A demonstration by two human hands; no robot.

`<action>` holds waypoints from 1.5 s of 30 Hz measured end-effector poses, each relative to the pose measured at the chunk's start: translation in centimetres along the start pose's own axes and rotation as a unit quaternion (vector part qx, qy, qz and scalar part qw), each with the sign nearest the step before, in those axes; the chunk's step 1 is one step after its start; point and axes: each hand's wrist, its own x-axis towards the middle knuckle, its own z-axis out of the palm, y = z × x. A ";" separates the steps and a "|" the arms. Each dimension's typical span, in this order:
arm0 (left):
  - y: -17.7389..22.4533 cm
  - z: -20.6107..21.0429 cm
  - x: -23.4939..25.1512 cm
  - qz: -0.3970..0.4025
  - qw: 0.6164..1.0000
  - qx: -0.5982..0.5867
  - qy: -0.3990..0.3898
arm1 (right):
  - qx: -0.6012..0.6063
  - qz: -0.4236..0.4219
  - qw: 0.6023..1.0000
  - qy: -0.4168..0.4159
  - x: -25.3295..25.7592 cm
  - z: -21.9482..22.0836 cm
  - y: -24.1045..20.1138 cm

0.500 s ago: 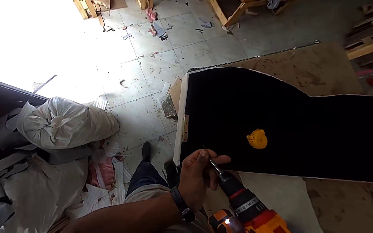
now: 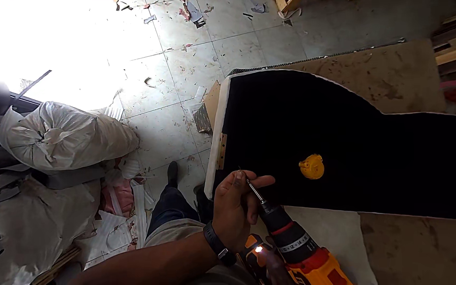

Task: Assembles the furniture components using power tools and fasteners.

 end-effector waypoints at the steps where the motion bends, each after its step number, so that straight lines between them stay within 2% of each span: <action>1: -0.1 -0.1 0.1 -0.002 1.000 0.008 -0.004 | -0.005 -0.001 1.000 0.005 0.0 -0.2 0.0; 6: -0.8 -0.9 0.6 0.002 0.999 0.009 -0.046 | 0.000 -0.034 0.999 0.029 0.0 -0.2 -0.2; 11: -1.5 -1.6 1.0 0.002 0.999 -0.006 -0.048 | 0.003 0.008 1.000 0.016 0.4 -0.4 0.4; 13: -1.6 -2.3 1.2 -0.004 1.000 0.013 -0.025 | -0.041 0.017 0.999 0.012 0.7 -0.5 0.3; 15: -1.8 -3.4 1.5 -0.012 0.998 0.046 0.031 | -0.112 0.050 0.992 -0.003 1.3 -0.7 -0.4; 17: -2.0 -4.5 1.9 -0.020 0.994 0.073 0.077 | -0.183 0.067 0.981 -0.013 2.5 -0.6 -1.7; 19: -2.1 -5.3 2.2 -0.026 0.992 0.086 0.093 | -0.255 0.049 0.966 -0.015 3.7 -0.9 -2.6; 22: -2.0 -5.8 2.5 -0.027 0.990 0.097 0.096 | -0.319 0.032 0.946 -0.043 5.5 -1.4 -3.6; 26: -1.7 -6.2 3.0 -0.035 0.989 0.102 0.104 | -0.381 0.091 0.917 -0.080 7.4 -0.6 -7.3; 31: -1.6 -6.6 3.3 -0.034 0.987 0.107 0.111 | -0.451 0.045 0.887 -0.088 8.9 -1.8 -6.4; 37: -0.7 -7.1 3.7 -0.056 0.988 0.109 0.095 | -0.537 0.039 0.833 -0.129 10.6 -0.5 -8.7; 39: 0.1 -7.9 3.4 -0.041 0.981 0.178 0.070 | -0.573 0.014 0.805 -0.156 11.2 0.5 -10.2; 41: 1.3 -9.3 2.7 0.025 0.956 0.287 0.047 | -0.608 0.019 0.772 -0.185 11.9 1.7 -11.6; 43: 2.7 -10.9 2.4 0.093 0.925 0.363 0.071 | -0.630 0.027 0.750 -0.199 12.5 2.5 -12.3; 45: 3.8 -13.0 3.5 0.102 0.902 0.402 0.117 | -0.631 0.028 0.747 -0.207 13.0 2.7 -12.8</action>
